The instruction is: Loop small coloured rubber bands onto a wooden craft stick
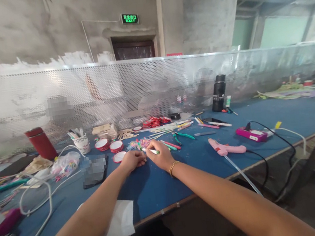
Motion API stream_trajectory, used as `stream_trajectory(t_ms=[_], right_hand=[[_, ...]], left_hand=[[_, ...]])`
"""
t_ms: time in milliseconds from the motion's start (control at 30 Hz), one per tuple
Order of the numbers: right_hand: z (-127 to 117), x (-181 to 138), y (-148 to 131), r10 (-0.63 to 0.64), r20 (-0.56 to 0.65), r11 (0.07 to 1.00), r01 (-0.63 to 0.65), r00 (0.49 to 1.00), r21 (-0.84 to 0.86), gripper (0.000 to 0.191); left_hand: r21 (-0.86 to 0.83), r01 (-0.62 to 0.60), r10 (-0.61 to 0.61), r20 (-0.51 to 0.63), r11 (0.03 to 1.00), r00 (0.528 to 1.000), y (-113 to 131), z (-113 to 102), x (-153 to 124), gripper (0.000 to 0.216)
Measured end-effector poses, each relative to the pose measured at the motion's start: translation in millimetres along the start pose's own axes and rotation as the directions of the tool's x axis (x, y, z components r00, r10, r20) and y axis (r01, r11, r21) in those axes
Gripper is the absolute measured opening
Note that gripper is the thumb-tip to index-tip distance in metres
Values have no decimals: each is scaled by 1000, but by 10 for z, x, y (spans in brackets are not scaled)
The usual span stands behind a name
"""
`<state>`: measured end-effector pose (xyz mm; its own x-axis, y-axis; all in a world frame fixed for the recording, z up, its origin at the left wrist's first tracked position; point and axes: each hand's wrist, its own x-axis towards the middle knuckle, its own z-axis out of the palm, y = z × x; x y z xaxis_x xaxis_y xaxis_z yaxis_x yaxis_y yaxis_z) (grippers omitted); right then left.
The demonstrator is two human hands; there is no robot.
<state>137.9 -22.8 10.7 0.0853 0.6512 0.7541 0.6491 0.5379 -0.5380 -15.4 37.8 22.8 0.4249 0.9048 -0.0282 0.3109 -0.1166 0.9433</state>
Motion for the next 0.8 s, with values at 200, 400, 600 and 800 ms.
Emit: stream_trajectory(t_ms=[200,400,600,800], right_hand=[[2,15,31,46,-66,999,-47,997,-20,14],[15,7,27,74,-51,997,-74,996,2,14],[20,-6,80,51,-13,998,-51,999,43,10],[1,10,101,-20,30,999,21,999,-32,17]], left_hand=[[60,-37,37,-5,998,999,-51,-1,16,14],[4,-44,44,-10,999,999,-68,21,20,10],[46,-62,62,2,997,998,-54,32,-4,19],[0,-69,69,10,998,998,-90,22,27,13]])
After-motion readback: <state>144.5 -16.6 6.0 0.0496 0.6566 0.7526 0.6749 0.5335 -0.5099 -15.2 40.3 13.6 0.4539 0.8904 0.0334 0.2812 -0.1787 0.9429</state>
